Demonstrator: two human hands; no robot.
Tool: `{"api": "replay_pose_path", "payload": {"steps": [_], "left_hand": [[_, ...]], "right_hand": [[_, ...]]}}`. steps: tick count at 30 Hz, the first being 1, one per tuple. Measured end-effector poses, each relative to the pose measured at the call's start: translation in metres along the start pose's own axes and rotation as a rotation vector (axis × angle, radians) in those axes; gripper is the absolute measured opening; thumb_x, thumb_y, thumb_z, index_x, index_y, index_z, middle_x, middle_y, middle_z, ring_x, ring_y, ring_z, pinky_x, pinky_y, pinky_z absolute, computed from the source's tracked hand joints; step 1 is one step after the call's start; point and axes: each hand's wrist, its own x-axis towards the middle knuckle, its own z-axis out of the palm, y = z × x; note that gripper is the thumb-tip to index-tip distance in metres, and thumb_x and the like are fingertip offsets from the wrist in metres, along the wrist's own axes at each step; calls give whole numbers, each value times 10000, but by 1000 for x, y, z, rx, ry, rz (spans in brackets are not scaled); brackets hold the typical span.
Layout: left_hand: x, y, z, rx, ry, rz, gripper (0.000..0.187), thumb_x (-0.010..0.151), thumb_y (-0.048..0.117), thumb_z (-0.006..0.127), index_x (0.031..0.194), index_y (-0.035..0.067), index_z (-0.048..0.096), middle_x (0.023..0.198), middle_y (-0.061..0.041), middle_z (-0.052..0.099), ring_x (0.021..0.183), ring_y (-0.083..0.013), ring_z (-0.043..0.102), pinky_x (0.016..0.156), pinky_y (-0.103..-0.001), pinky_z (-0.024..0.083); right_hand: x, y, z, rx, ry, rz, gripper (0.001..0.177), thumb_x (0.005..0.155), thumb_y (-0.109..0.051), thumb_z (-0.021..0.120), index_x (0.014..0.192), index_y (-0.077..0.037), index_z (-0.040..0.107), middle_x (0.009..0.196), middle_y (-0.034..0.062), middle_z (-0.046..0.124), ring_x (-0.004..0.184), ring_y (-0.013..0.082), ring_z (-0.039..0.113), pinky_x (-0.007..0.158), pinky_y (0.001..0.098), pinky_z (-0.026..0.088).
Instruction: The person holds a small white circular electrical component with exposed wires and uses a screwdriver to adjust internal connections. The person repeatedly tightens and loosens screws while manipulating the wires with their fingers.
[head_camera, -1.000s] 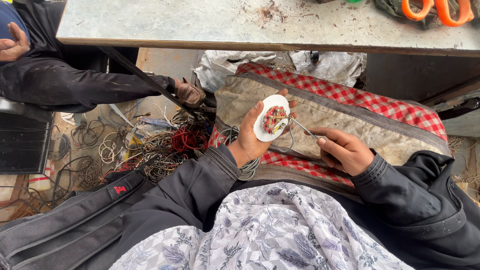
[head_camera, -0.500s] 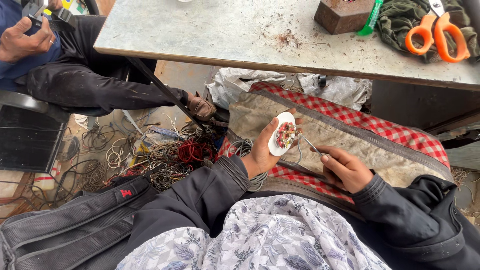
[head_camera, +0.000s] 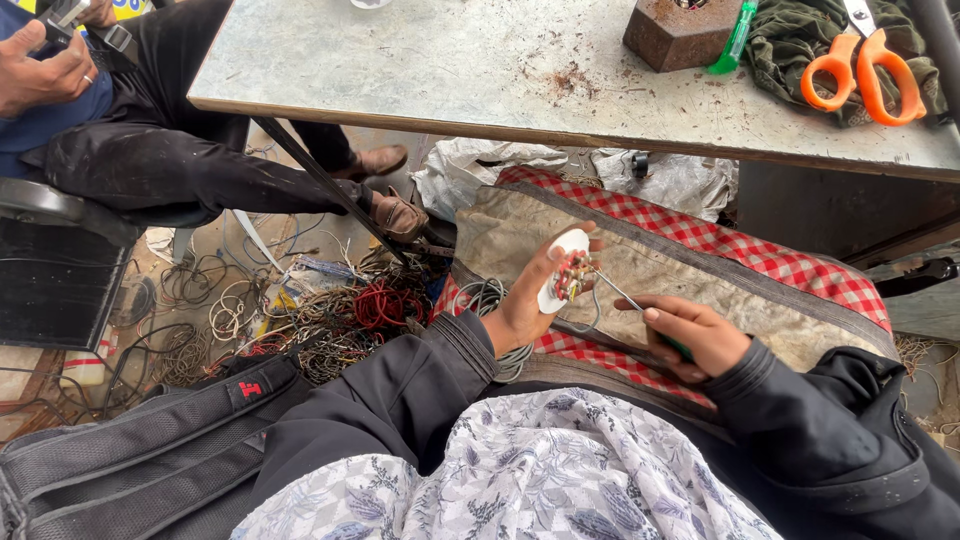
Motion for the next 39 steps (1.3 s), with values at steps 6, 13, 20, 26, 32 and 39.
{"api": "replay_pose_path", "payload": {"steps": [6, 13, 20, 26, 32, 39], "left_hand": [[-2, -1, 4, 43, -35, -23, 739, 1001, 534, 553, 1589, 118, 389, 1452, -114, 520, 1282, -177, 535, 1053, -347, 489], [-3, -8, 0, 50, -14, -67, 695, 1010, 490, 540, 1579, 115, 402, 1455, -112, 530, 1269, -164, 540, 1025, -331, 492], [-3, -9, -2, 45, 10, -80, 673, 1005, 470, 543, 1561, 110, 421, 1445, -114, 542, 1233, -157, 554, 1002, -327, 507], [0, -8, -5, 77, 39, -113, 677, 1006, 465, 539, 1567, 102, 434, 1420, -105, 561, 1163, -143, 565, 948, -320, 516], [-2, -14, -3, -39, -39, -154, 679, 1028, 481, 525, 1565, 76, 429, 1418, -124, 579, 1195, -164, 606, 992, -341, 539], [2, -8, 0, -275, -8, -153, 724, 1012, 547, 530, 1559, 84, 428, 1427, -156, 576, 1220, -227, 614, 1011, -394, 563]], "right_hand": [[2, 7, -6, -223, 67, -61, 419, 1013, -221, 525, 1396, -98, 645, 554, -23, 435, 405, 64, 367, 364, 255, 306], [2, 21, -7, -865, 259, -365, 398, 963, -241, 606, 1348, -166, 676, 621, 88, 657, 535, 198, 639, 535, 355, 510], [-2, 14, 7, -1179, 368, -536, 384, 952, -290, 628, 1330, -243, 670, 760, 137, 750, 628, 318, 729, 574, 421, 575], [-13, -1, 19, -1443, 405, -523, 453, 935, -274, 620, 1387, -259, 594, 819, 85, 736, 629, 323, 703, 517, 439, 548], [-25, -13, 23, -1686, 469, -656, 568, 861, -146, 625, 1421, -242, 617, 794, 53, 633, 670, 256, 680, 584, 411, 544], [-29, -15, 13, -1333, 479, -566, 408, 929, -280, 661, 1330, -202, 669, 892, 96, 708, 773, 324, 700, 638, 419, 556]]}}
